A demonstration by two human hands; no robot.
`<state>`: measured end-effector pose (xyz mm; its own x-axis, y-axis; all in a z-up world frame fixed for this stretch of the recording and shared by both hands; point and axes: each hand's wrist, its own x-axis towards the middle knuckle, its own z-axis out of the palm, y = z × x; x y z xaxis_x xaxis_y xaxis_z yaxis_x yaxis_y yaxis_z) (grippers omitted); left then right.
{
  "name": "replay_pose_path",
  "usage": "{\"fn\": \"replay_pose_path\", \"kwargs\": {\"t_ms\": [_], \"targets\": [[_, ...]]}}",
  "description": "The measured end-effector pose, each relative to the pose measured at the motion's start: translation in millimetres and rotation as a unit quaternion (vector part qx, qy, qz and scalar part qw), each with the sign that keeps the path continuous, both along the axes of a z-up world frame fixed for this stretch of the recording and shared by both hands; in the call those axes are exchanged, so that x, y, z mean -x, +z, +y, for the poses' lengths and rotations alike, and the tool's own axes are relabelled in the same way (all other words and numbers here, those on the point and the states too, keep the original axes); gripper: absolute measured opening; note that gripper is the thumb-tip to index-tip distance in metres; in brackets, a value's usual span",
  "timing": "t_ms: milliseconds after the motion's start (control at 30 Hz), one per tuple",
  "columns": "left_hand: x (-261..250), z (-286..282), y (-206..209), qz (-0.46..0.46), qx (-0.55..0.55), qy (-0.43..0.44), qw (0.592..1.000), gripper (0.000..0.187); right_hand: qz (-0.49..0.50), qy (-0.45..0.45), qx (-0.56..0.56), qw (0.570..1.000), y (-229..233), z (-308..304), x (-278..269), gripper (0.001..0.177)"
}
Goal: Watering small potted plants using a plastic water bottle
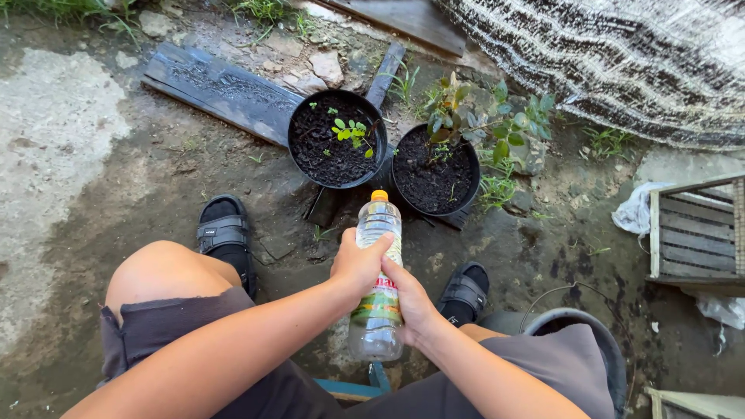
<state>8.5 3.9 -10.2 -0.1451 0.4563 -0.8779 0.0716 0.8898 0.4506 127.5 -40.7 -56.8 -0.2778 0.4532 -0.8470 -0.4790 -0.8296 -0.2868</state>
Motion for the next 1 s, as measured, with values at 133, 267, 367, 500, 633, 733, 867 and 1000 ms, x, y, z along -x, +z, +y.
{"fn": "replay_pose_path", "kwargs": {"t_ms": [133, 267, 367, 500, 633, 733, 867, 1000], "targets": [[1, -2, -3, 0.002, -0.001, 0.012, 1.000, 0.046, -0.009, 0.022, -0.005, 1.000, 0, 0, 0, 0.046], [5, -2, 6, 0.003, 0.007, 0.020, 1.000, 0.048, -0.012, 0.035, -0.001, 0.999, 7, 2, 4, 0.049], [10, -1, 11, -0.001, 0.006, 0.029, 1.000, 0.047, -0.007, 0.041, -0.020, 0.999, 11, 5, 7, 0.048], [15, -2, 11, 0.007, 0.011, 0.028, 1.000, 0.047, 0.003, 0.042, -0.019, 0.999, 5, 4, 10, 0.045], [20, -4, 9, 0.016, 0.005, 0.036, 0.999, 0.051, -0.006, 0.060, -0.022, 0.998, 9, 6, 16, 0.048], [23, -6, 6, 0.021, 0.004, 0.037, 0.999, 0.053, -0.011, 0.062, -0.030, 0.998, 9, 7, 19, 0.046], [28, -8, 6, 0.024, -0.006, 0.046, 0.999, 0.057, -0.002, 0.064, -0.041, 0.997, 5, 6, 21, 0.045], [32, -11, 6, 0.031, -0.005, 0.049, 0.998, 0.054, -0.001, 0.081, -0.050, 0.995, 11, 6, 26, 0.044]]}}
